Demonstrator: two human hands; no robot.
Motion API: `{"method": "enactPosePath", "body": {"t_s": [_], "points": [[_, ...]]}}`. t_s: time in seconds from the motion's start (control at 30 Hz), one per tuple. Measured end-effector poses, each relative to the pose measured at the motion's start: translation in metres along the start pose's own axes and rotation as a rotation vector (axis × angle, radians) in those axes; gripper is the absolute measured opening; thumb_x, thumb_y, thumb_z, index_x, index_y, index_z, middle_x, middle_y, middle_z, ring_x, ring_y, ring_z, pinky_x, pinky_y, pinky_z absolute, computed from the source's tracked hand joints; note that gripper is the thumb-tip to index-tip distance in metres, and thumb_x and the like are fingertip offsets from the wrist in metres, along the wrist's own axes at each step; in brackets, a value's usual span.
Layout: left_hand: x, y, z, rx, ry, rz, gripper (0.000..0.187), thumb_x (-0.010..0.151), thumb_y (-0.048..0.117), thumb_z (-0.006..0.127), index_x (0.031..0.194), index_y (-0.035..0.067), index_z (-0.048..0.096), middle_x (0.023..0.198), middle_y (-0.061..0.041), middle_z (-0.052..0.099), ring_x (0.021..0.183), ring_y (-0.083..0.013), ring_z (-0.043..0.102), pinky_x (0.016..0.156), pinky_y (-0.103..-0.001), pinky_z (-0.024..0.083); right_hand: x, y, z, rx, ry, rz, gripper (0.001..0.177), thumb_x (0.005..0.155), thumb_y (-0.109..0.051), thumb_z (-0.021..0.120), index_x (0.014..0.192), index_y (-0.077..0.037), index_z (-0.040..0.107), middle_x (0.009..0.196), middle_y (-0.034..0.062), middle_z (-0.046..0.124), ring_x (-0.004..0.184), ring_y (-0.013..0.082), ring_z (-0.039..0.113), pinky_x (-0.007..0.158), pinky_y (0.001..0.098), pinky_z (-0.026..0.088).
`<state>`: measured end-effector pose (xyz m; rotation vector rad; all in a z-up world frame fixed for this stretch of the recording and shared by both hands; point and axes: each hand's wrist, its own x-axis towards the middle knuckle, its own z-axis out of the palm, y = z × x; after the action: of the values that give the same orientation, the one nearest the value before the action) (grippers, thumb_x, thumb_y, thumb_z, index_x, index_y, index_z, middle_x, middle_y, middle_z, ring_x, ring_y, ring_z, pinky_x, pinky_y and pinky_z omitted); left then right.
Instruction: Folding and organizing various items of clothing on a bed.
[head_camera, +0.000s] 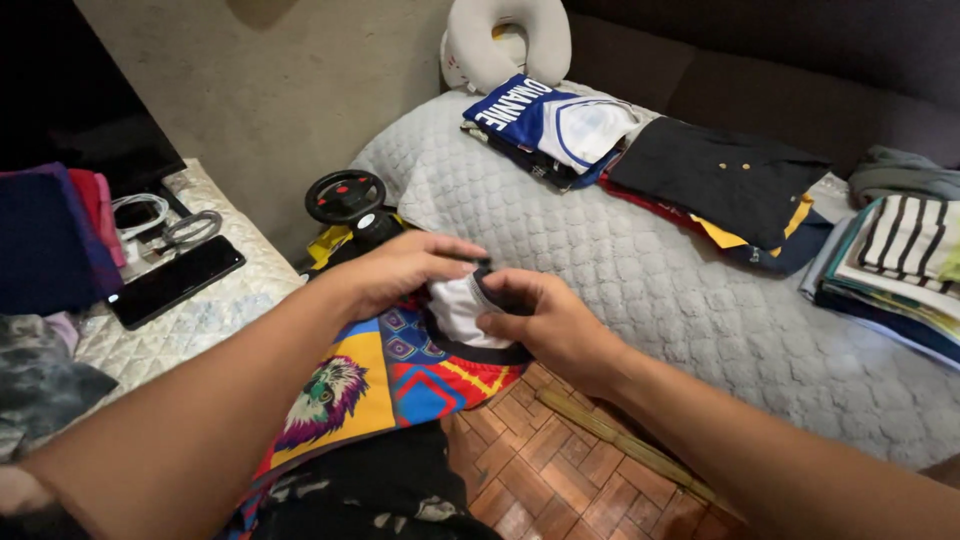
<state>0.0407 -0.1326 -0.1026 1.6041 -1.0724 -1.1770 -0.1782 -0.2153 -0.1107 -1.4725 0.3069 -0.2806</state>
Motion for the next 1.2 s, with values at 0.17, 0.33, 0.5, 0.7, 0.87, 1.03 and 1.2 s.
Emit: {"method": "enactPosePath", "body": {"t_s": [0.17, 0.33, 0.5, 0.7, 0.87, 1.03, 1.2], "points": [[0.000, -0.037, -0.026, -0.406, 0.189, 0.166, 0.040, 0.087, 0.001, 0.065, 0.127, 0.003, 0.067, 0.108, -0.012, 0.072, 0.096, -0.0198, 0.067, 0.087, -0.031, 0.055, 0.000, -0.003, 0.006, -0.114, 0.085, 0.027, 0.027, 0.085, -0.001, 0.074, 0.111, -0.004, 0.067, 0.101, 0.0050, 0.073, 0.089, 0.0119, 0.068, 0.080, 0.0260, 0.057], [-0.013, -0.034, -0.024, -0.651, 0.310, 0.284, 0.033, 0.082, -0.008, 0.056, 0.110, 0.007, 0.066, 0.096, -0.010, 0.071, 0.089, -0.0195, 0.069, 0.082, -0.031, 0.057, -0.002, -0.013, 0.017, -0.232, 0.153, 0.027, 0.022, 0.087, -0.009, 0.075, 0.105, -0.001, 0.066, 0.093, 0.0067, 0.073, 0.082, 0.0123, 0.066, 0.072, 0.0274, 0.057], [0.003, -0.052, -0.027, -0.621, 0.346, 0.363, 0.018, 0.089, -0.010, 0.061, 0.103, 0.002, 0.063, 0.094, -0.007, 0.067, 0.084, -0.0172, 0.065, 0.075, -0.031, 0.054, -0.007, -0.026, 0.024, -0.375, 0.221, -0.055, 0.018, 0.091, -0.015, 0.072, 0.102, -0.001, 0.069, 0.088, 0.0041, 0.070, 0.077, 0.0099, 0.065, 0.068, 0.0266, 0.056], [-0.012, -0.034, -0.017, -0.610, 0.421, 0.351, 0.019, 0.092, -0.002, 0.063, 0.110, 0.002, 0.069, 0.097, -0.006, 0.072, 0.086, -0.0125, 0.068, 0.078, -0.025, 0.056, -0.010, -0.014, 0.018, -0.180, 0.230, 0.007, 0.023, 0.099, -0.023, 0.060, 0.101, -0.002, 0.070, 0.083, 0.0040, 0.070, 0.074, 0.0121, 0.063, 0.068, 0.0300, 0.053], [-0.002, -0.046, -0.021, -0.618, 0.466, 0.361, 0.016, 0.096, 0.002, 0.065, 0.111, 0.000, 0.069, 0.095, -0.007, 0.072, 0.085, -0.0133, 0.067, 0.076, -0.027, 0.057, -0.011, -0.010, 0.010, -0.049, 0.216, -0.011, 0.032, 0.105, -0.027, 0.051, 0.099, -0.003, 0.070, 0.084, 0.0026, 0.071, 0.076, 0.0091, 0.062, 0.076, 0.0277, 0.054], [-0.005, -0.042, -0.019, -0.586, 0.480, 0.377, 0.014, 0.097, 0.003, 0.064, 0.111, 0.000, 0.068, 0.096, -0.006, 0.071, 0.085, -0.0128, 0.067, 0.077, -0.026, 0.056, -0.015, -0.016, 0.012, 0.043, 0.225, 0.021, 0.032, 0.106, -0.026, 0.048, 0.100, -0.002, 0.069, 0.084, 0.0032, 0.071, 0.073, 0.0086, 0.063, 0.075, 0.0276, 0.055], [0.007, -0.055, -0.024, -0.581, 0.487, 0.411, 0.019, 0.104, 0.013, 0.059, 0.111, -0.002, 0.068, 0.096, -0.005, 0.071, 0.086, -0.0107, 0.064, 0.080, -0.026, 0.054, -0.017, -0.022, 0.017, 0.042, 0.255, 0.090, 0.033, 0.106, -0.028, 0.048, 0.102, -0.003, 0.069, 0.079, 0.0050, 0.070, 0.067, 0.0097, 0.063, 0.069, 0.0274, 0.056]]}}
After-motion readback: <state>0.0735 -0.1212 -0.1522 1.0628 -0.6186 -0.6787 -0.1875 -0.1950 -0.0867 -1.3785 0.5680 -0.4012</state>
